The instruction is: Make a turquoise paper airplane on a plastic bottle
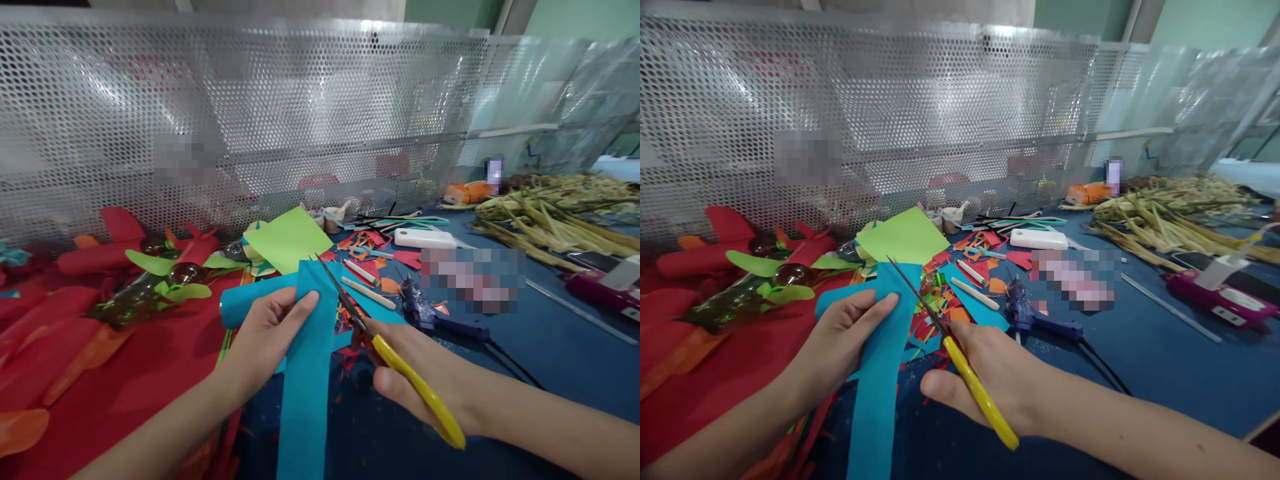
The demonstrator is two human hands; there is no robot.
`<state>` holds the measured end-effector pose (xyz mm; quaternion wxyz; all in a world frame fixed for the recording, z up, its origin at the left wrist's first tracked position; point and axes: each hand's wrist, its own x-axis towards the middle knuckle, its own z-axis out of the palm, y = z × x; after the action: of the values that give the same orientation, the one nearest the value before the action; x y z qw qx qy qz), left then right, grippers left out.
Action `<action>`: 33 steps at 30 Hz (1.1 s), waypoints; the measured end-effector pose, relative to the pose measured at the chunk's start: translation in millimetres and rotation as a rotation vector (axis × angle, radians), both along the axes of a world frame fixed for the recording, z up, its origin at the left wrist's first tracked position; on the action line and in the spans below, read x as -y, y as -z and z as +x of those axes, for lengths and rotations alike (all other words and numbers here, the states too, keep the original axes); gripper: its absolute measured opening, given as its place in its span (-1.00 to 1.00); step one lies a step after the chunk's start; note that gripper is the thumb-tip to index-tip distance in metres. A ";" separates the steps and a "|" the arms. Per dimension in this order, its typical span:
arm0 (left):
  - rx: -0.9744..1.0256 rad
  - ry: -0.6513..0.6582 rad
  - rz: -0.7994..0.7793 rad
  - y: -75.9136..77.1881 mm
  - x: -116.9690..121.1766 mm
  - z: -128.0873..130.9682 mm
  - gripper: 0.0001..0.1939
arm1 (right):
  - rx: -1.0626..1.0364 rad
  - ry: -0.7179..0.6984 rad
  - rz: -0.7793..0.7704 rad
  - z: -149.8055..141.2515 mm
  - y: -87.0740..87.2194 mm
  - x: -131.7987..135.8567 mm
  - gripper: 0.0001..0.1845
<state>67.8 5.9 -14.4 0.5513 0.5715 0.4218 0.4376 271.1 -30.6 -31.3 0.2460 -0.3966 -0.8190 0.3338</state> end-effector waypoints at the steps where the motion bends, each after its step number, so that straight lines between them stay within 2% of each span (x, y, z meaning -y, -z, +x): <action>1: -0.017 0.001 0.014 -0.8 -0.1 -0.3 -0.64 | -0.011 -0.005 -0.015 -0.1 -0.7 -0.1 -0.20; 6: -0.116 -0.015 0.071 -3.6 0.6 -1.6 -0.55 | -0.031 -0.011 -0.056 -0.1 -0.8 -0.9 -0.19; 14: -0.184 -0.007 0.112 -1.4 -0.6 -3.7 -0.52 | -0.007 0.027 0.017 0.0 3.7 -5.5 -0.12; 26: -0.023 -0.049 -0.032 8.0 5.5 3.3 -0.60 | -0.010 0.047 0.064 1.4 8.1 -8.3 -0.19; 30: -0.010 -0.107 -0.069 11.9 8.5 7.9 -0.64 | -0.018 0.048 0.003 -0.6 6.8 -7.9 -0.21; 33: 0.049 -0.084 -0.079 11.4 11.6 12.4 -0.69 | -0.004 0.036 -0.050 -1.7 4.8 -7.5 -0.23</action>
<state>80.2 -5.8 -25.7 0.5647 0.5204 0.4487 0.4571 269.5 -23.1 -36.1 0.2434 -0.4167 -0.8026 0.3506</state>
